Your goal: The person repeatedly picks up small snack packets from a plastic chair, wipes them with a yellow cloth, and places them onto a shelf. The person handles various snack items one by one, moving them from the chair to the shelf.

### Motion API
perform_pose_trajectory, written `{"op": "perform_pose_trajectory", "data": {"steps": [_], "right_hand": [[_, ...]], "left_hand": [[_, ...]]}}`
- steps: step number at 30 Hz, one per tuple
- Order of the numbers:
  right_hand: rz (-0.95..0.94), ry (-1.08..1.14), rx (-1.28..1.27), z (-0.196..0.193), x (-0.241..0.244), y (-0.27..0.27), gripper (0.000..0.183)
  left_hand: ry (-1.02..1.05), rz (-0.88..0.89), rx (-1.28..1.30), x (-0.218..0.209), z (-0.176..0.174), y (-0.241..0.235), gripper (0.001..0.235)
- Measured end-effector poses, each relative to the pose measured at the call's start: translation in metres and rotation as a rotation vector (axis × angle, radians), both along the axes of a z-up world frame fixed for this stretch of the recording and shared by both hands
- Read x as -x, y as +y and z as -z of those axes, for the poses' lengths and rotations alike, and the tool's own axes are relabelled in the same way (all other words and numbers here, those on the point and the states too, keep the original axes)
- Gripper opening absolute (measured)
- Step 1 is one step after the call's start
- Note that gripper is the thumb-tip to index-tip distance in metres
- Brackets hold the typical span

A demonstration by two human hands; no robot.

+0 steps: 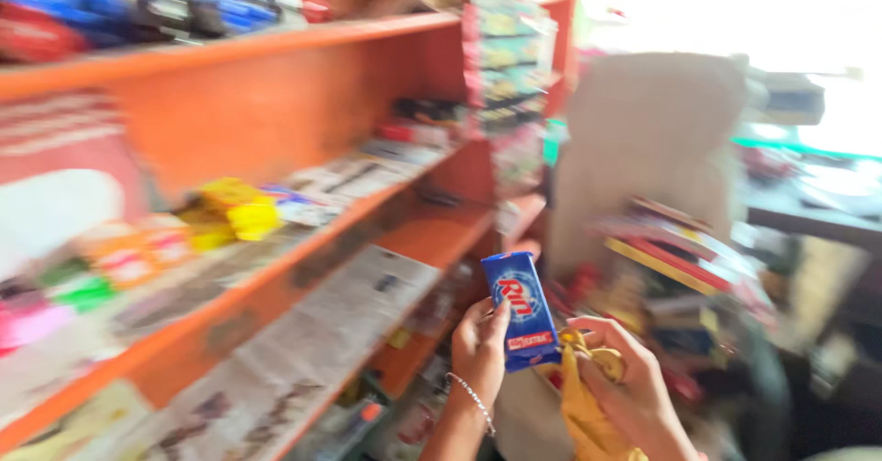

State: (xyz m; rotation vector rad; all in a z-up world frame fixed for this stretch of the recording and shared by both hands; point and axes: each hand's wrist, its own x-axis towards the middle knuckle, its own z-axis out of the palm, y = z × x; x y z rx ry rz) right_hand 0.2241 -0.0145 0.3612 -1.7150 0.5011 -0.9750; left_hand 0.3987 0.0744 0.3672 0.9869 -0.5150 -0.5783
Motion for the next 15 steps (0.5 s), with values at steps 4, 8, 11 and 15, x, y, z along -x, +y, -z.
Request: {"op": "perform_pose_trajectory", "data": {"steps": [4, 8, 11, 15], "right_hand": [[-0.176, -0.120, -0.040, -0.049, -0.087, 0.032, 0.028], [-0.269, -0.154, 0.040, -0.078, -0.160, 0.073, 0.025], [-0.353, -0.139, 0.050, -0.094, -0.210, 0.101, 0.028], [-0.554, -0.216, -0.163, -0.105, -0.267, 0.116, 0.036]], "left_hand": [[-0.110, -0.244, -0.017, -0.078, -0.040, 0.052, 0.035], [-0.158, -0.389, 0.094, -0.132, -0.052, 0.094, 0.036], [-0.181, -0.480, 0.008, -0.161, -0.059, 0.119, 0.038], [-0.190, -0.519, 0.038, -0.196, -0.071, 0.138, 0.040]]}}
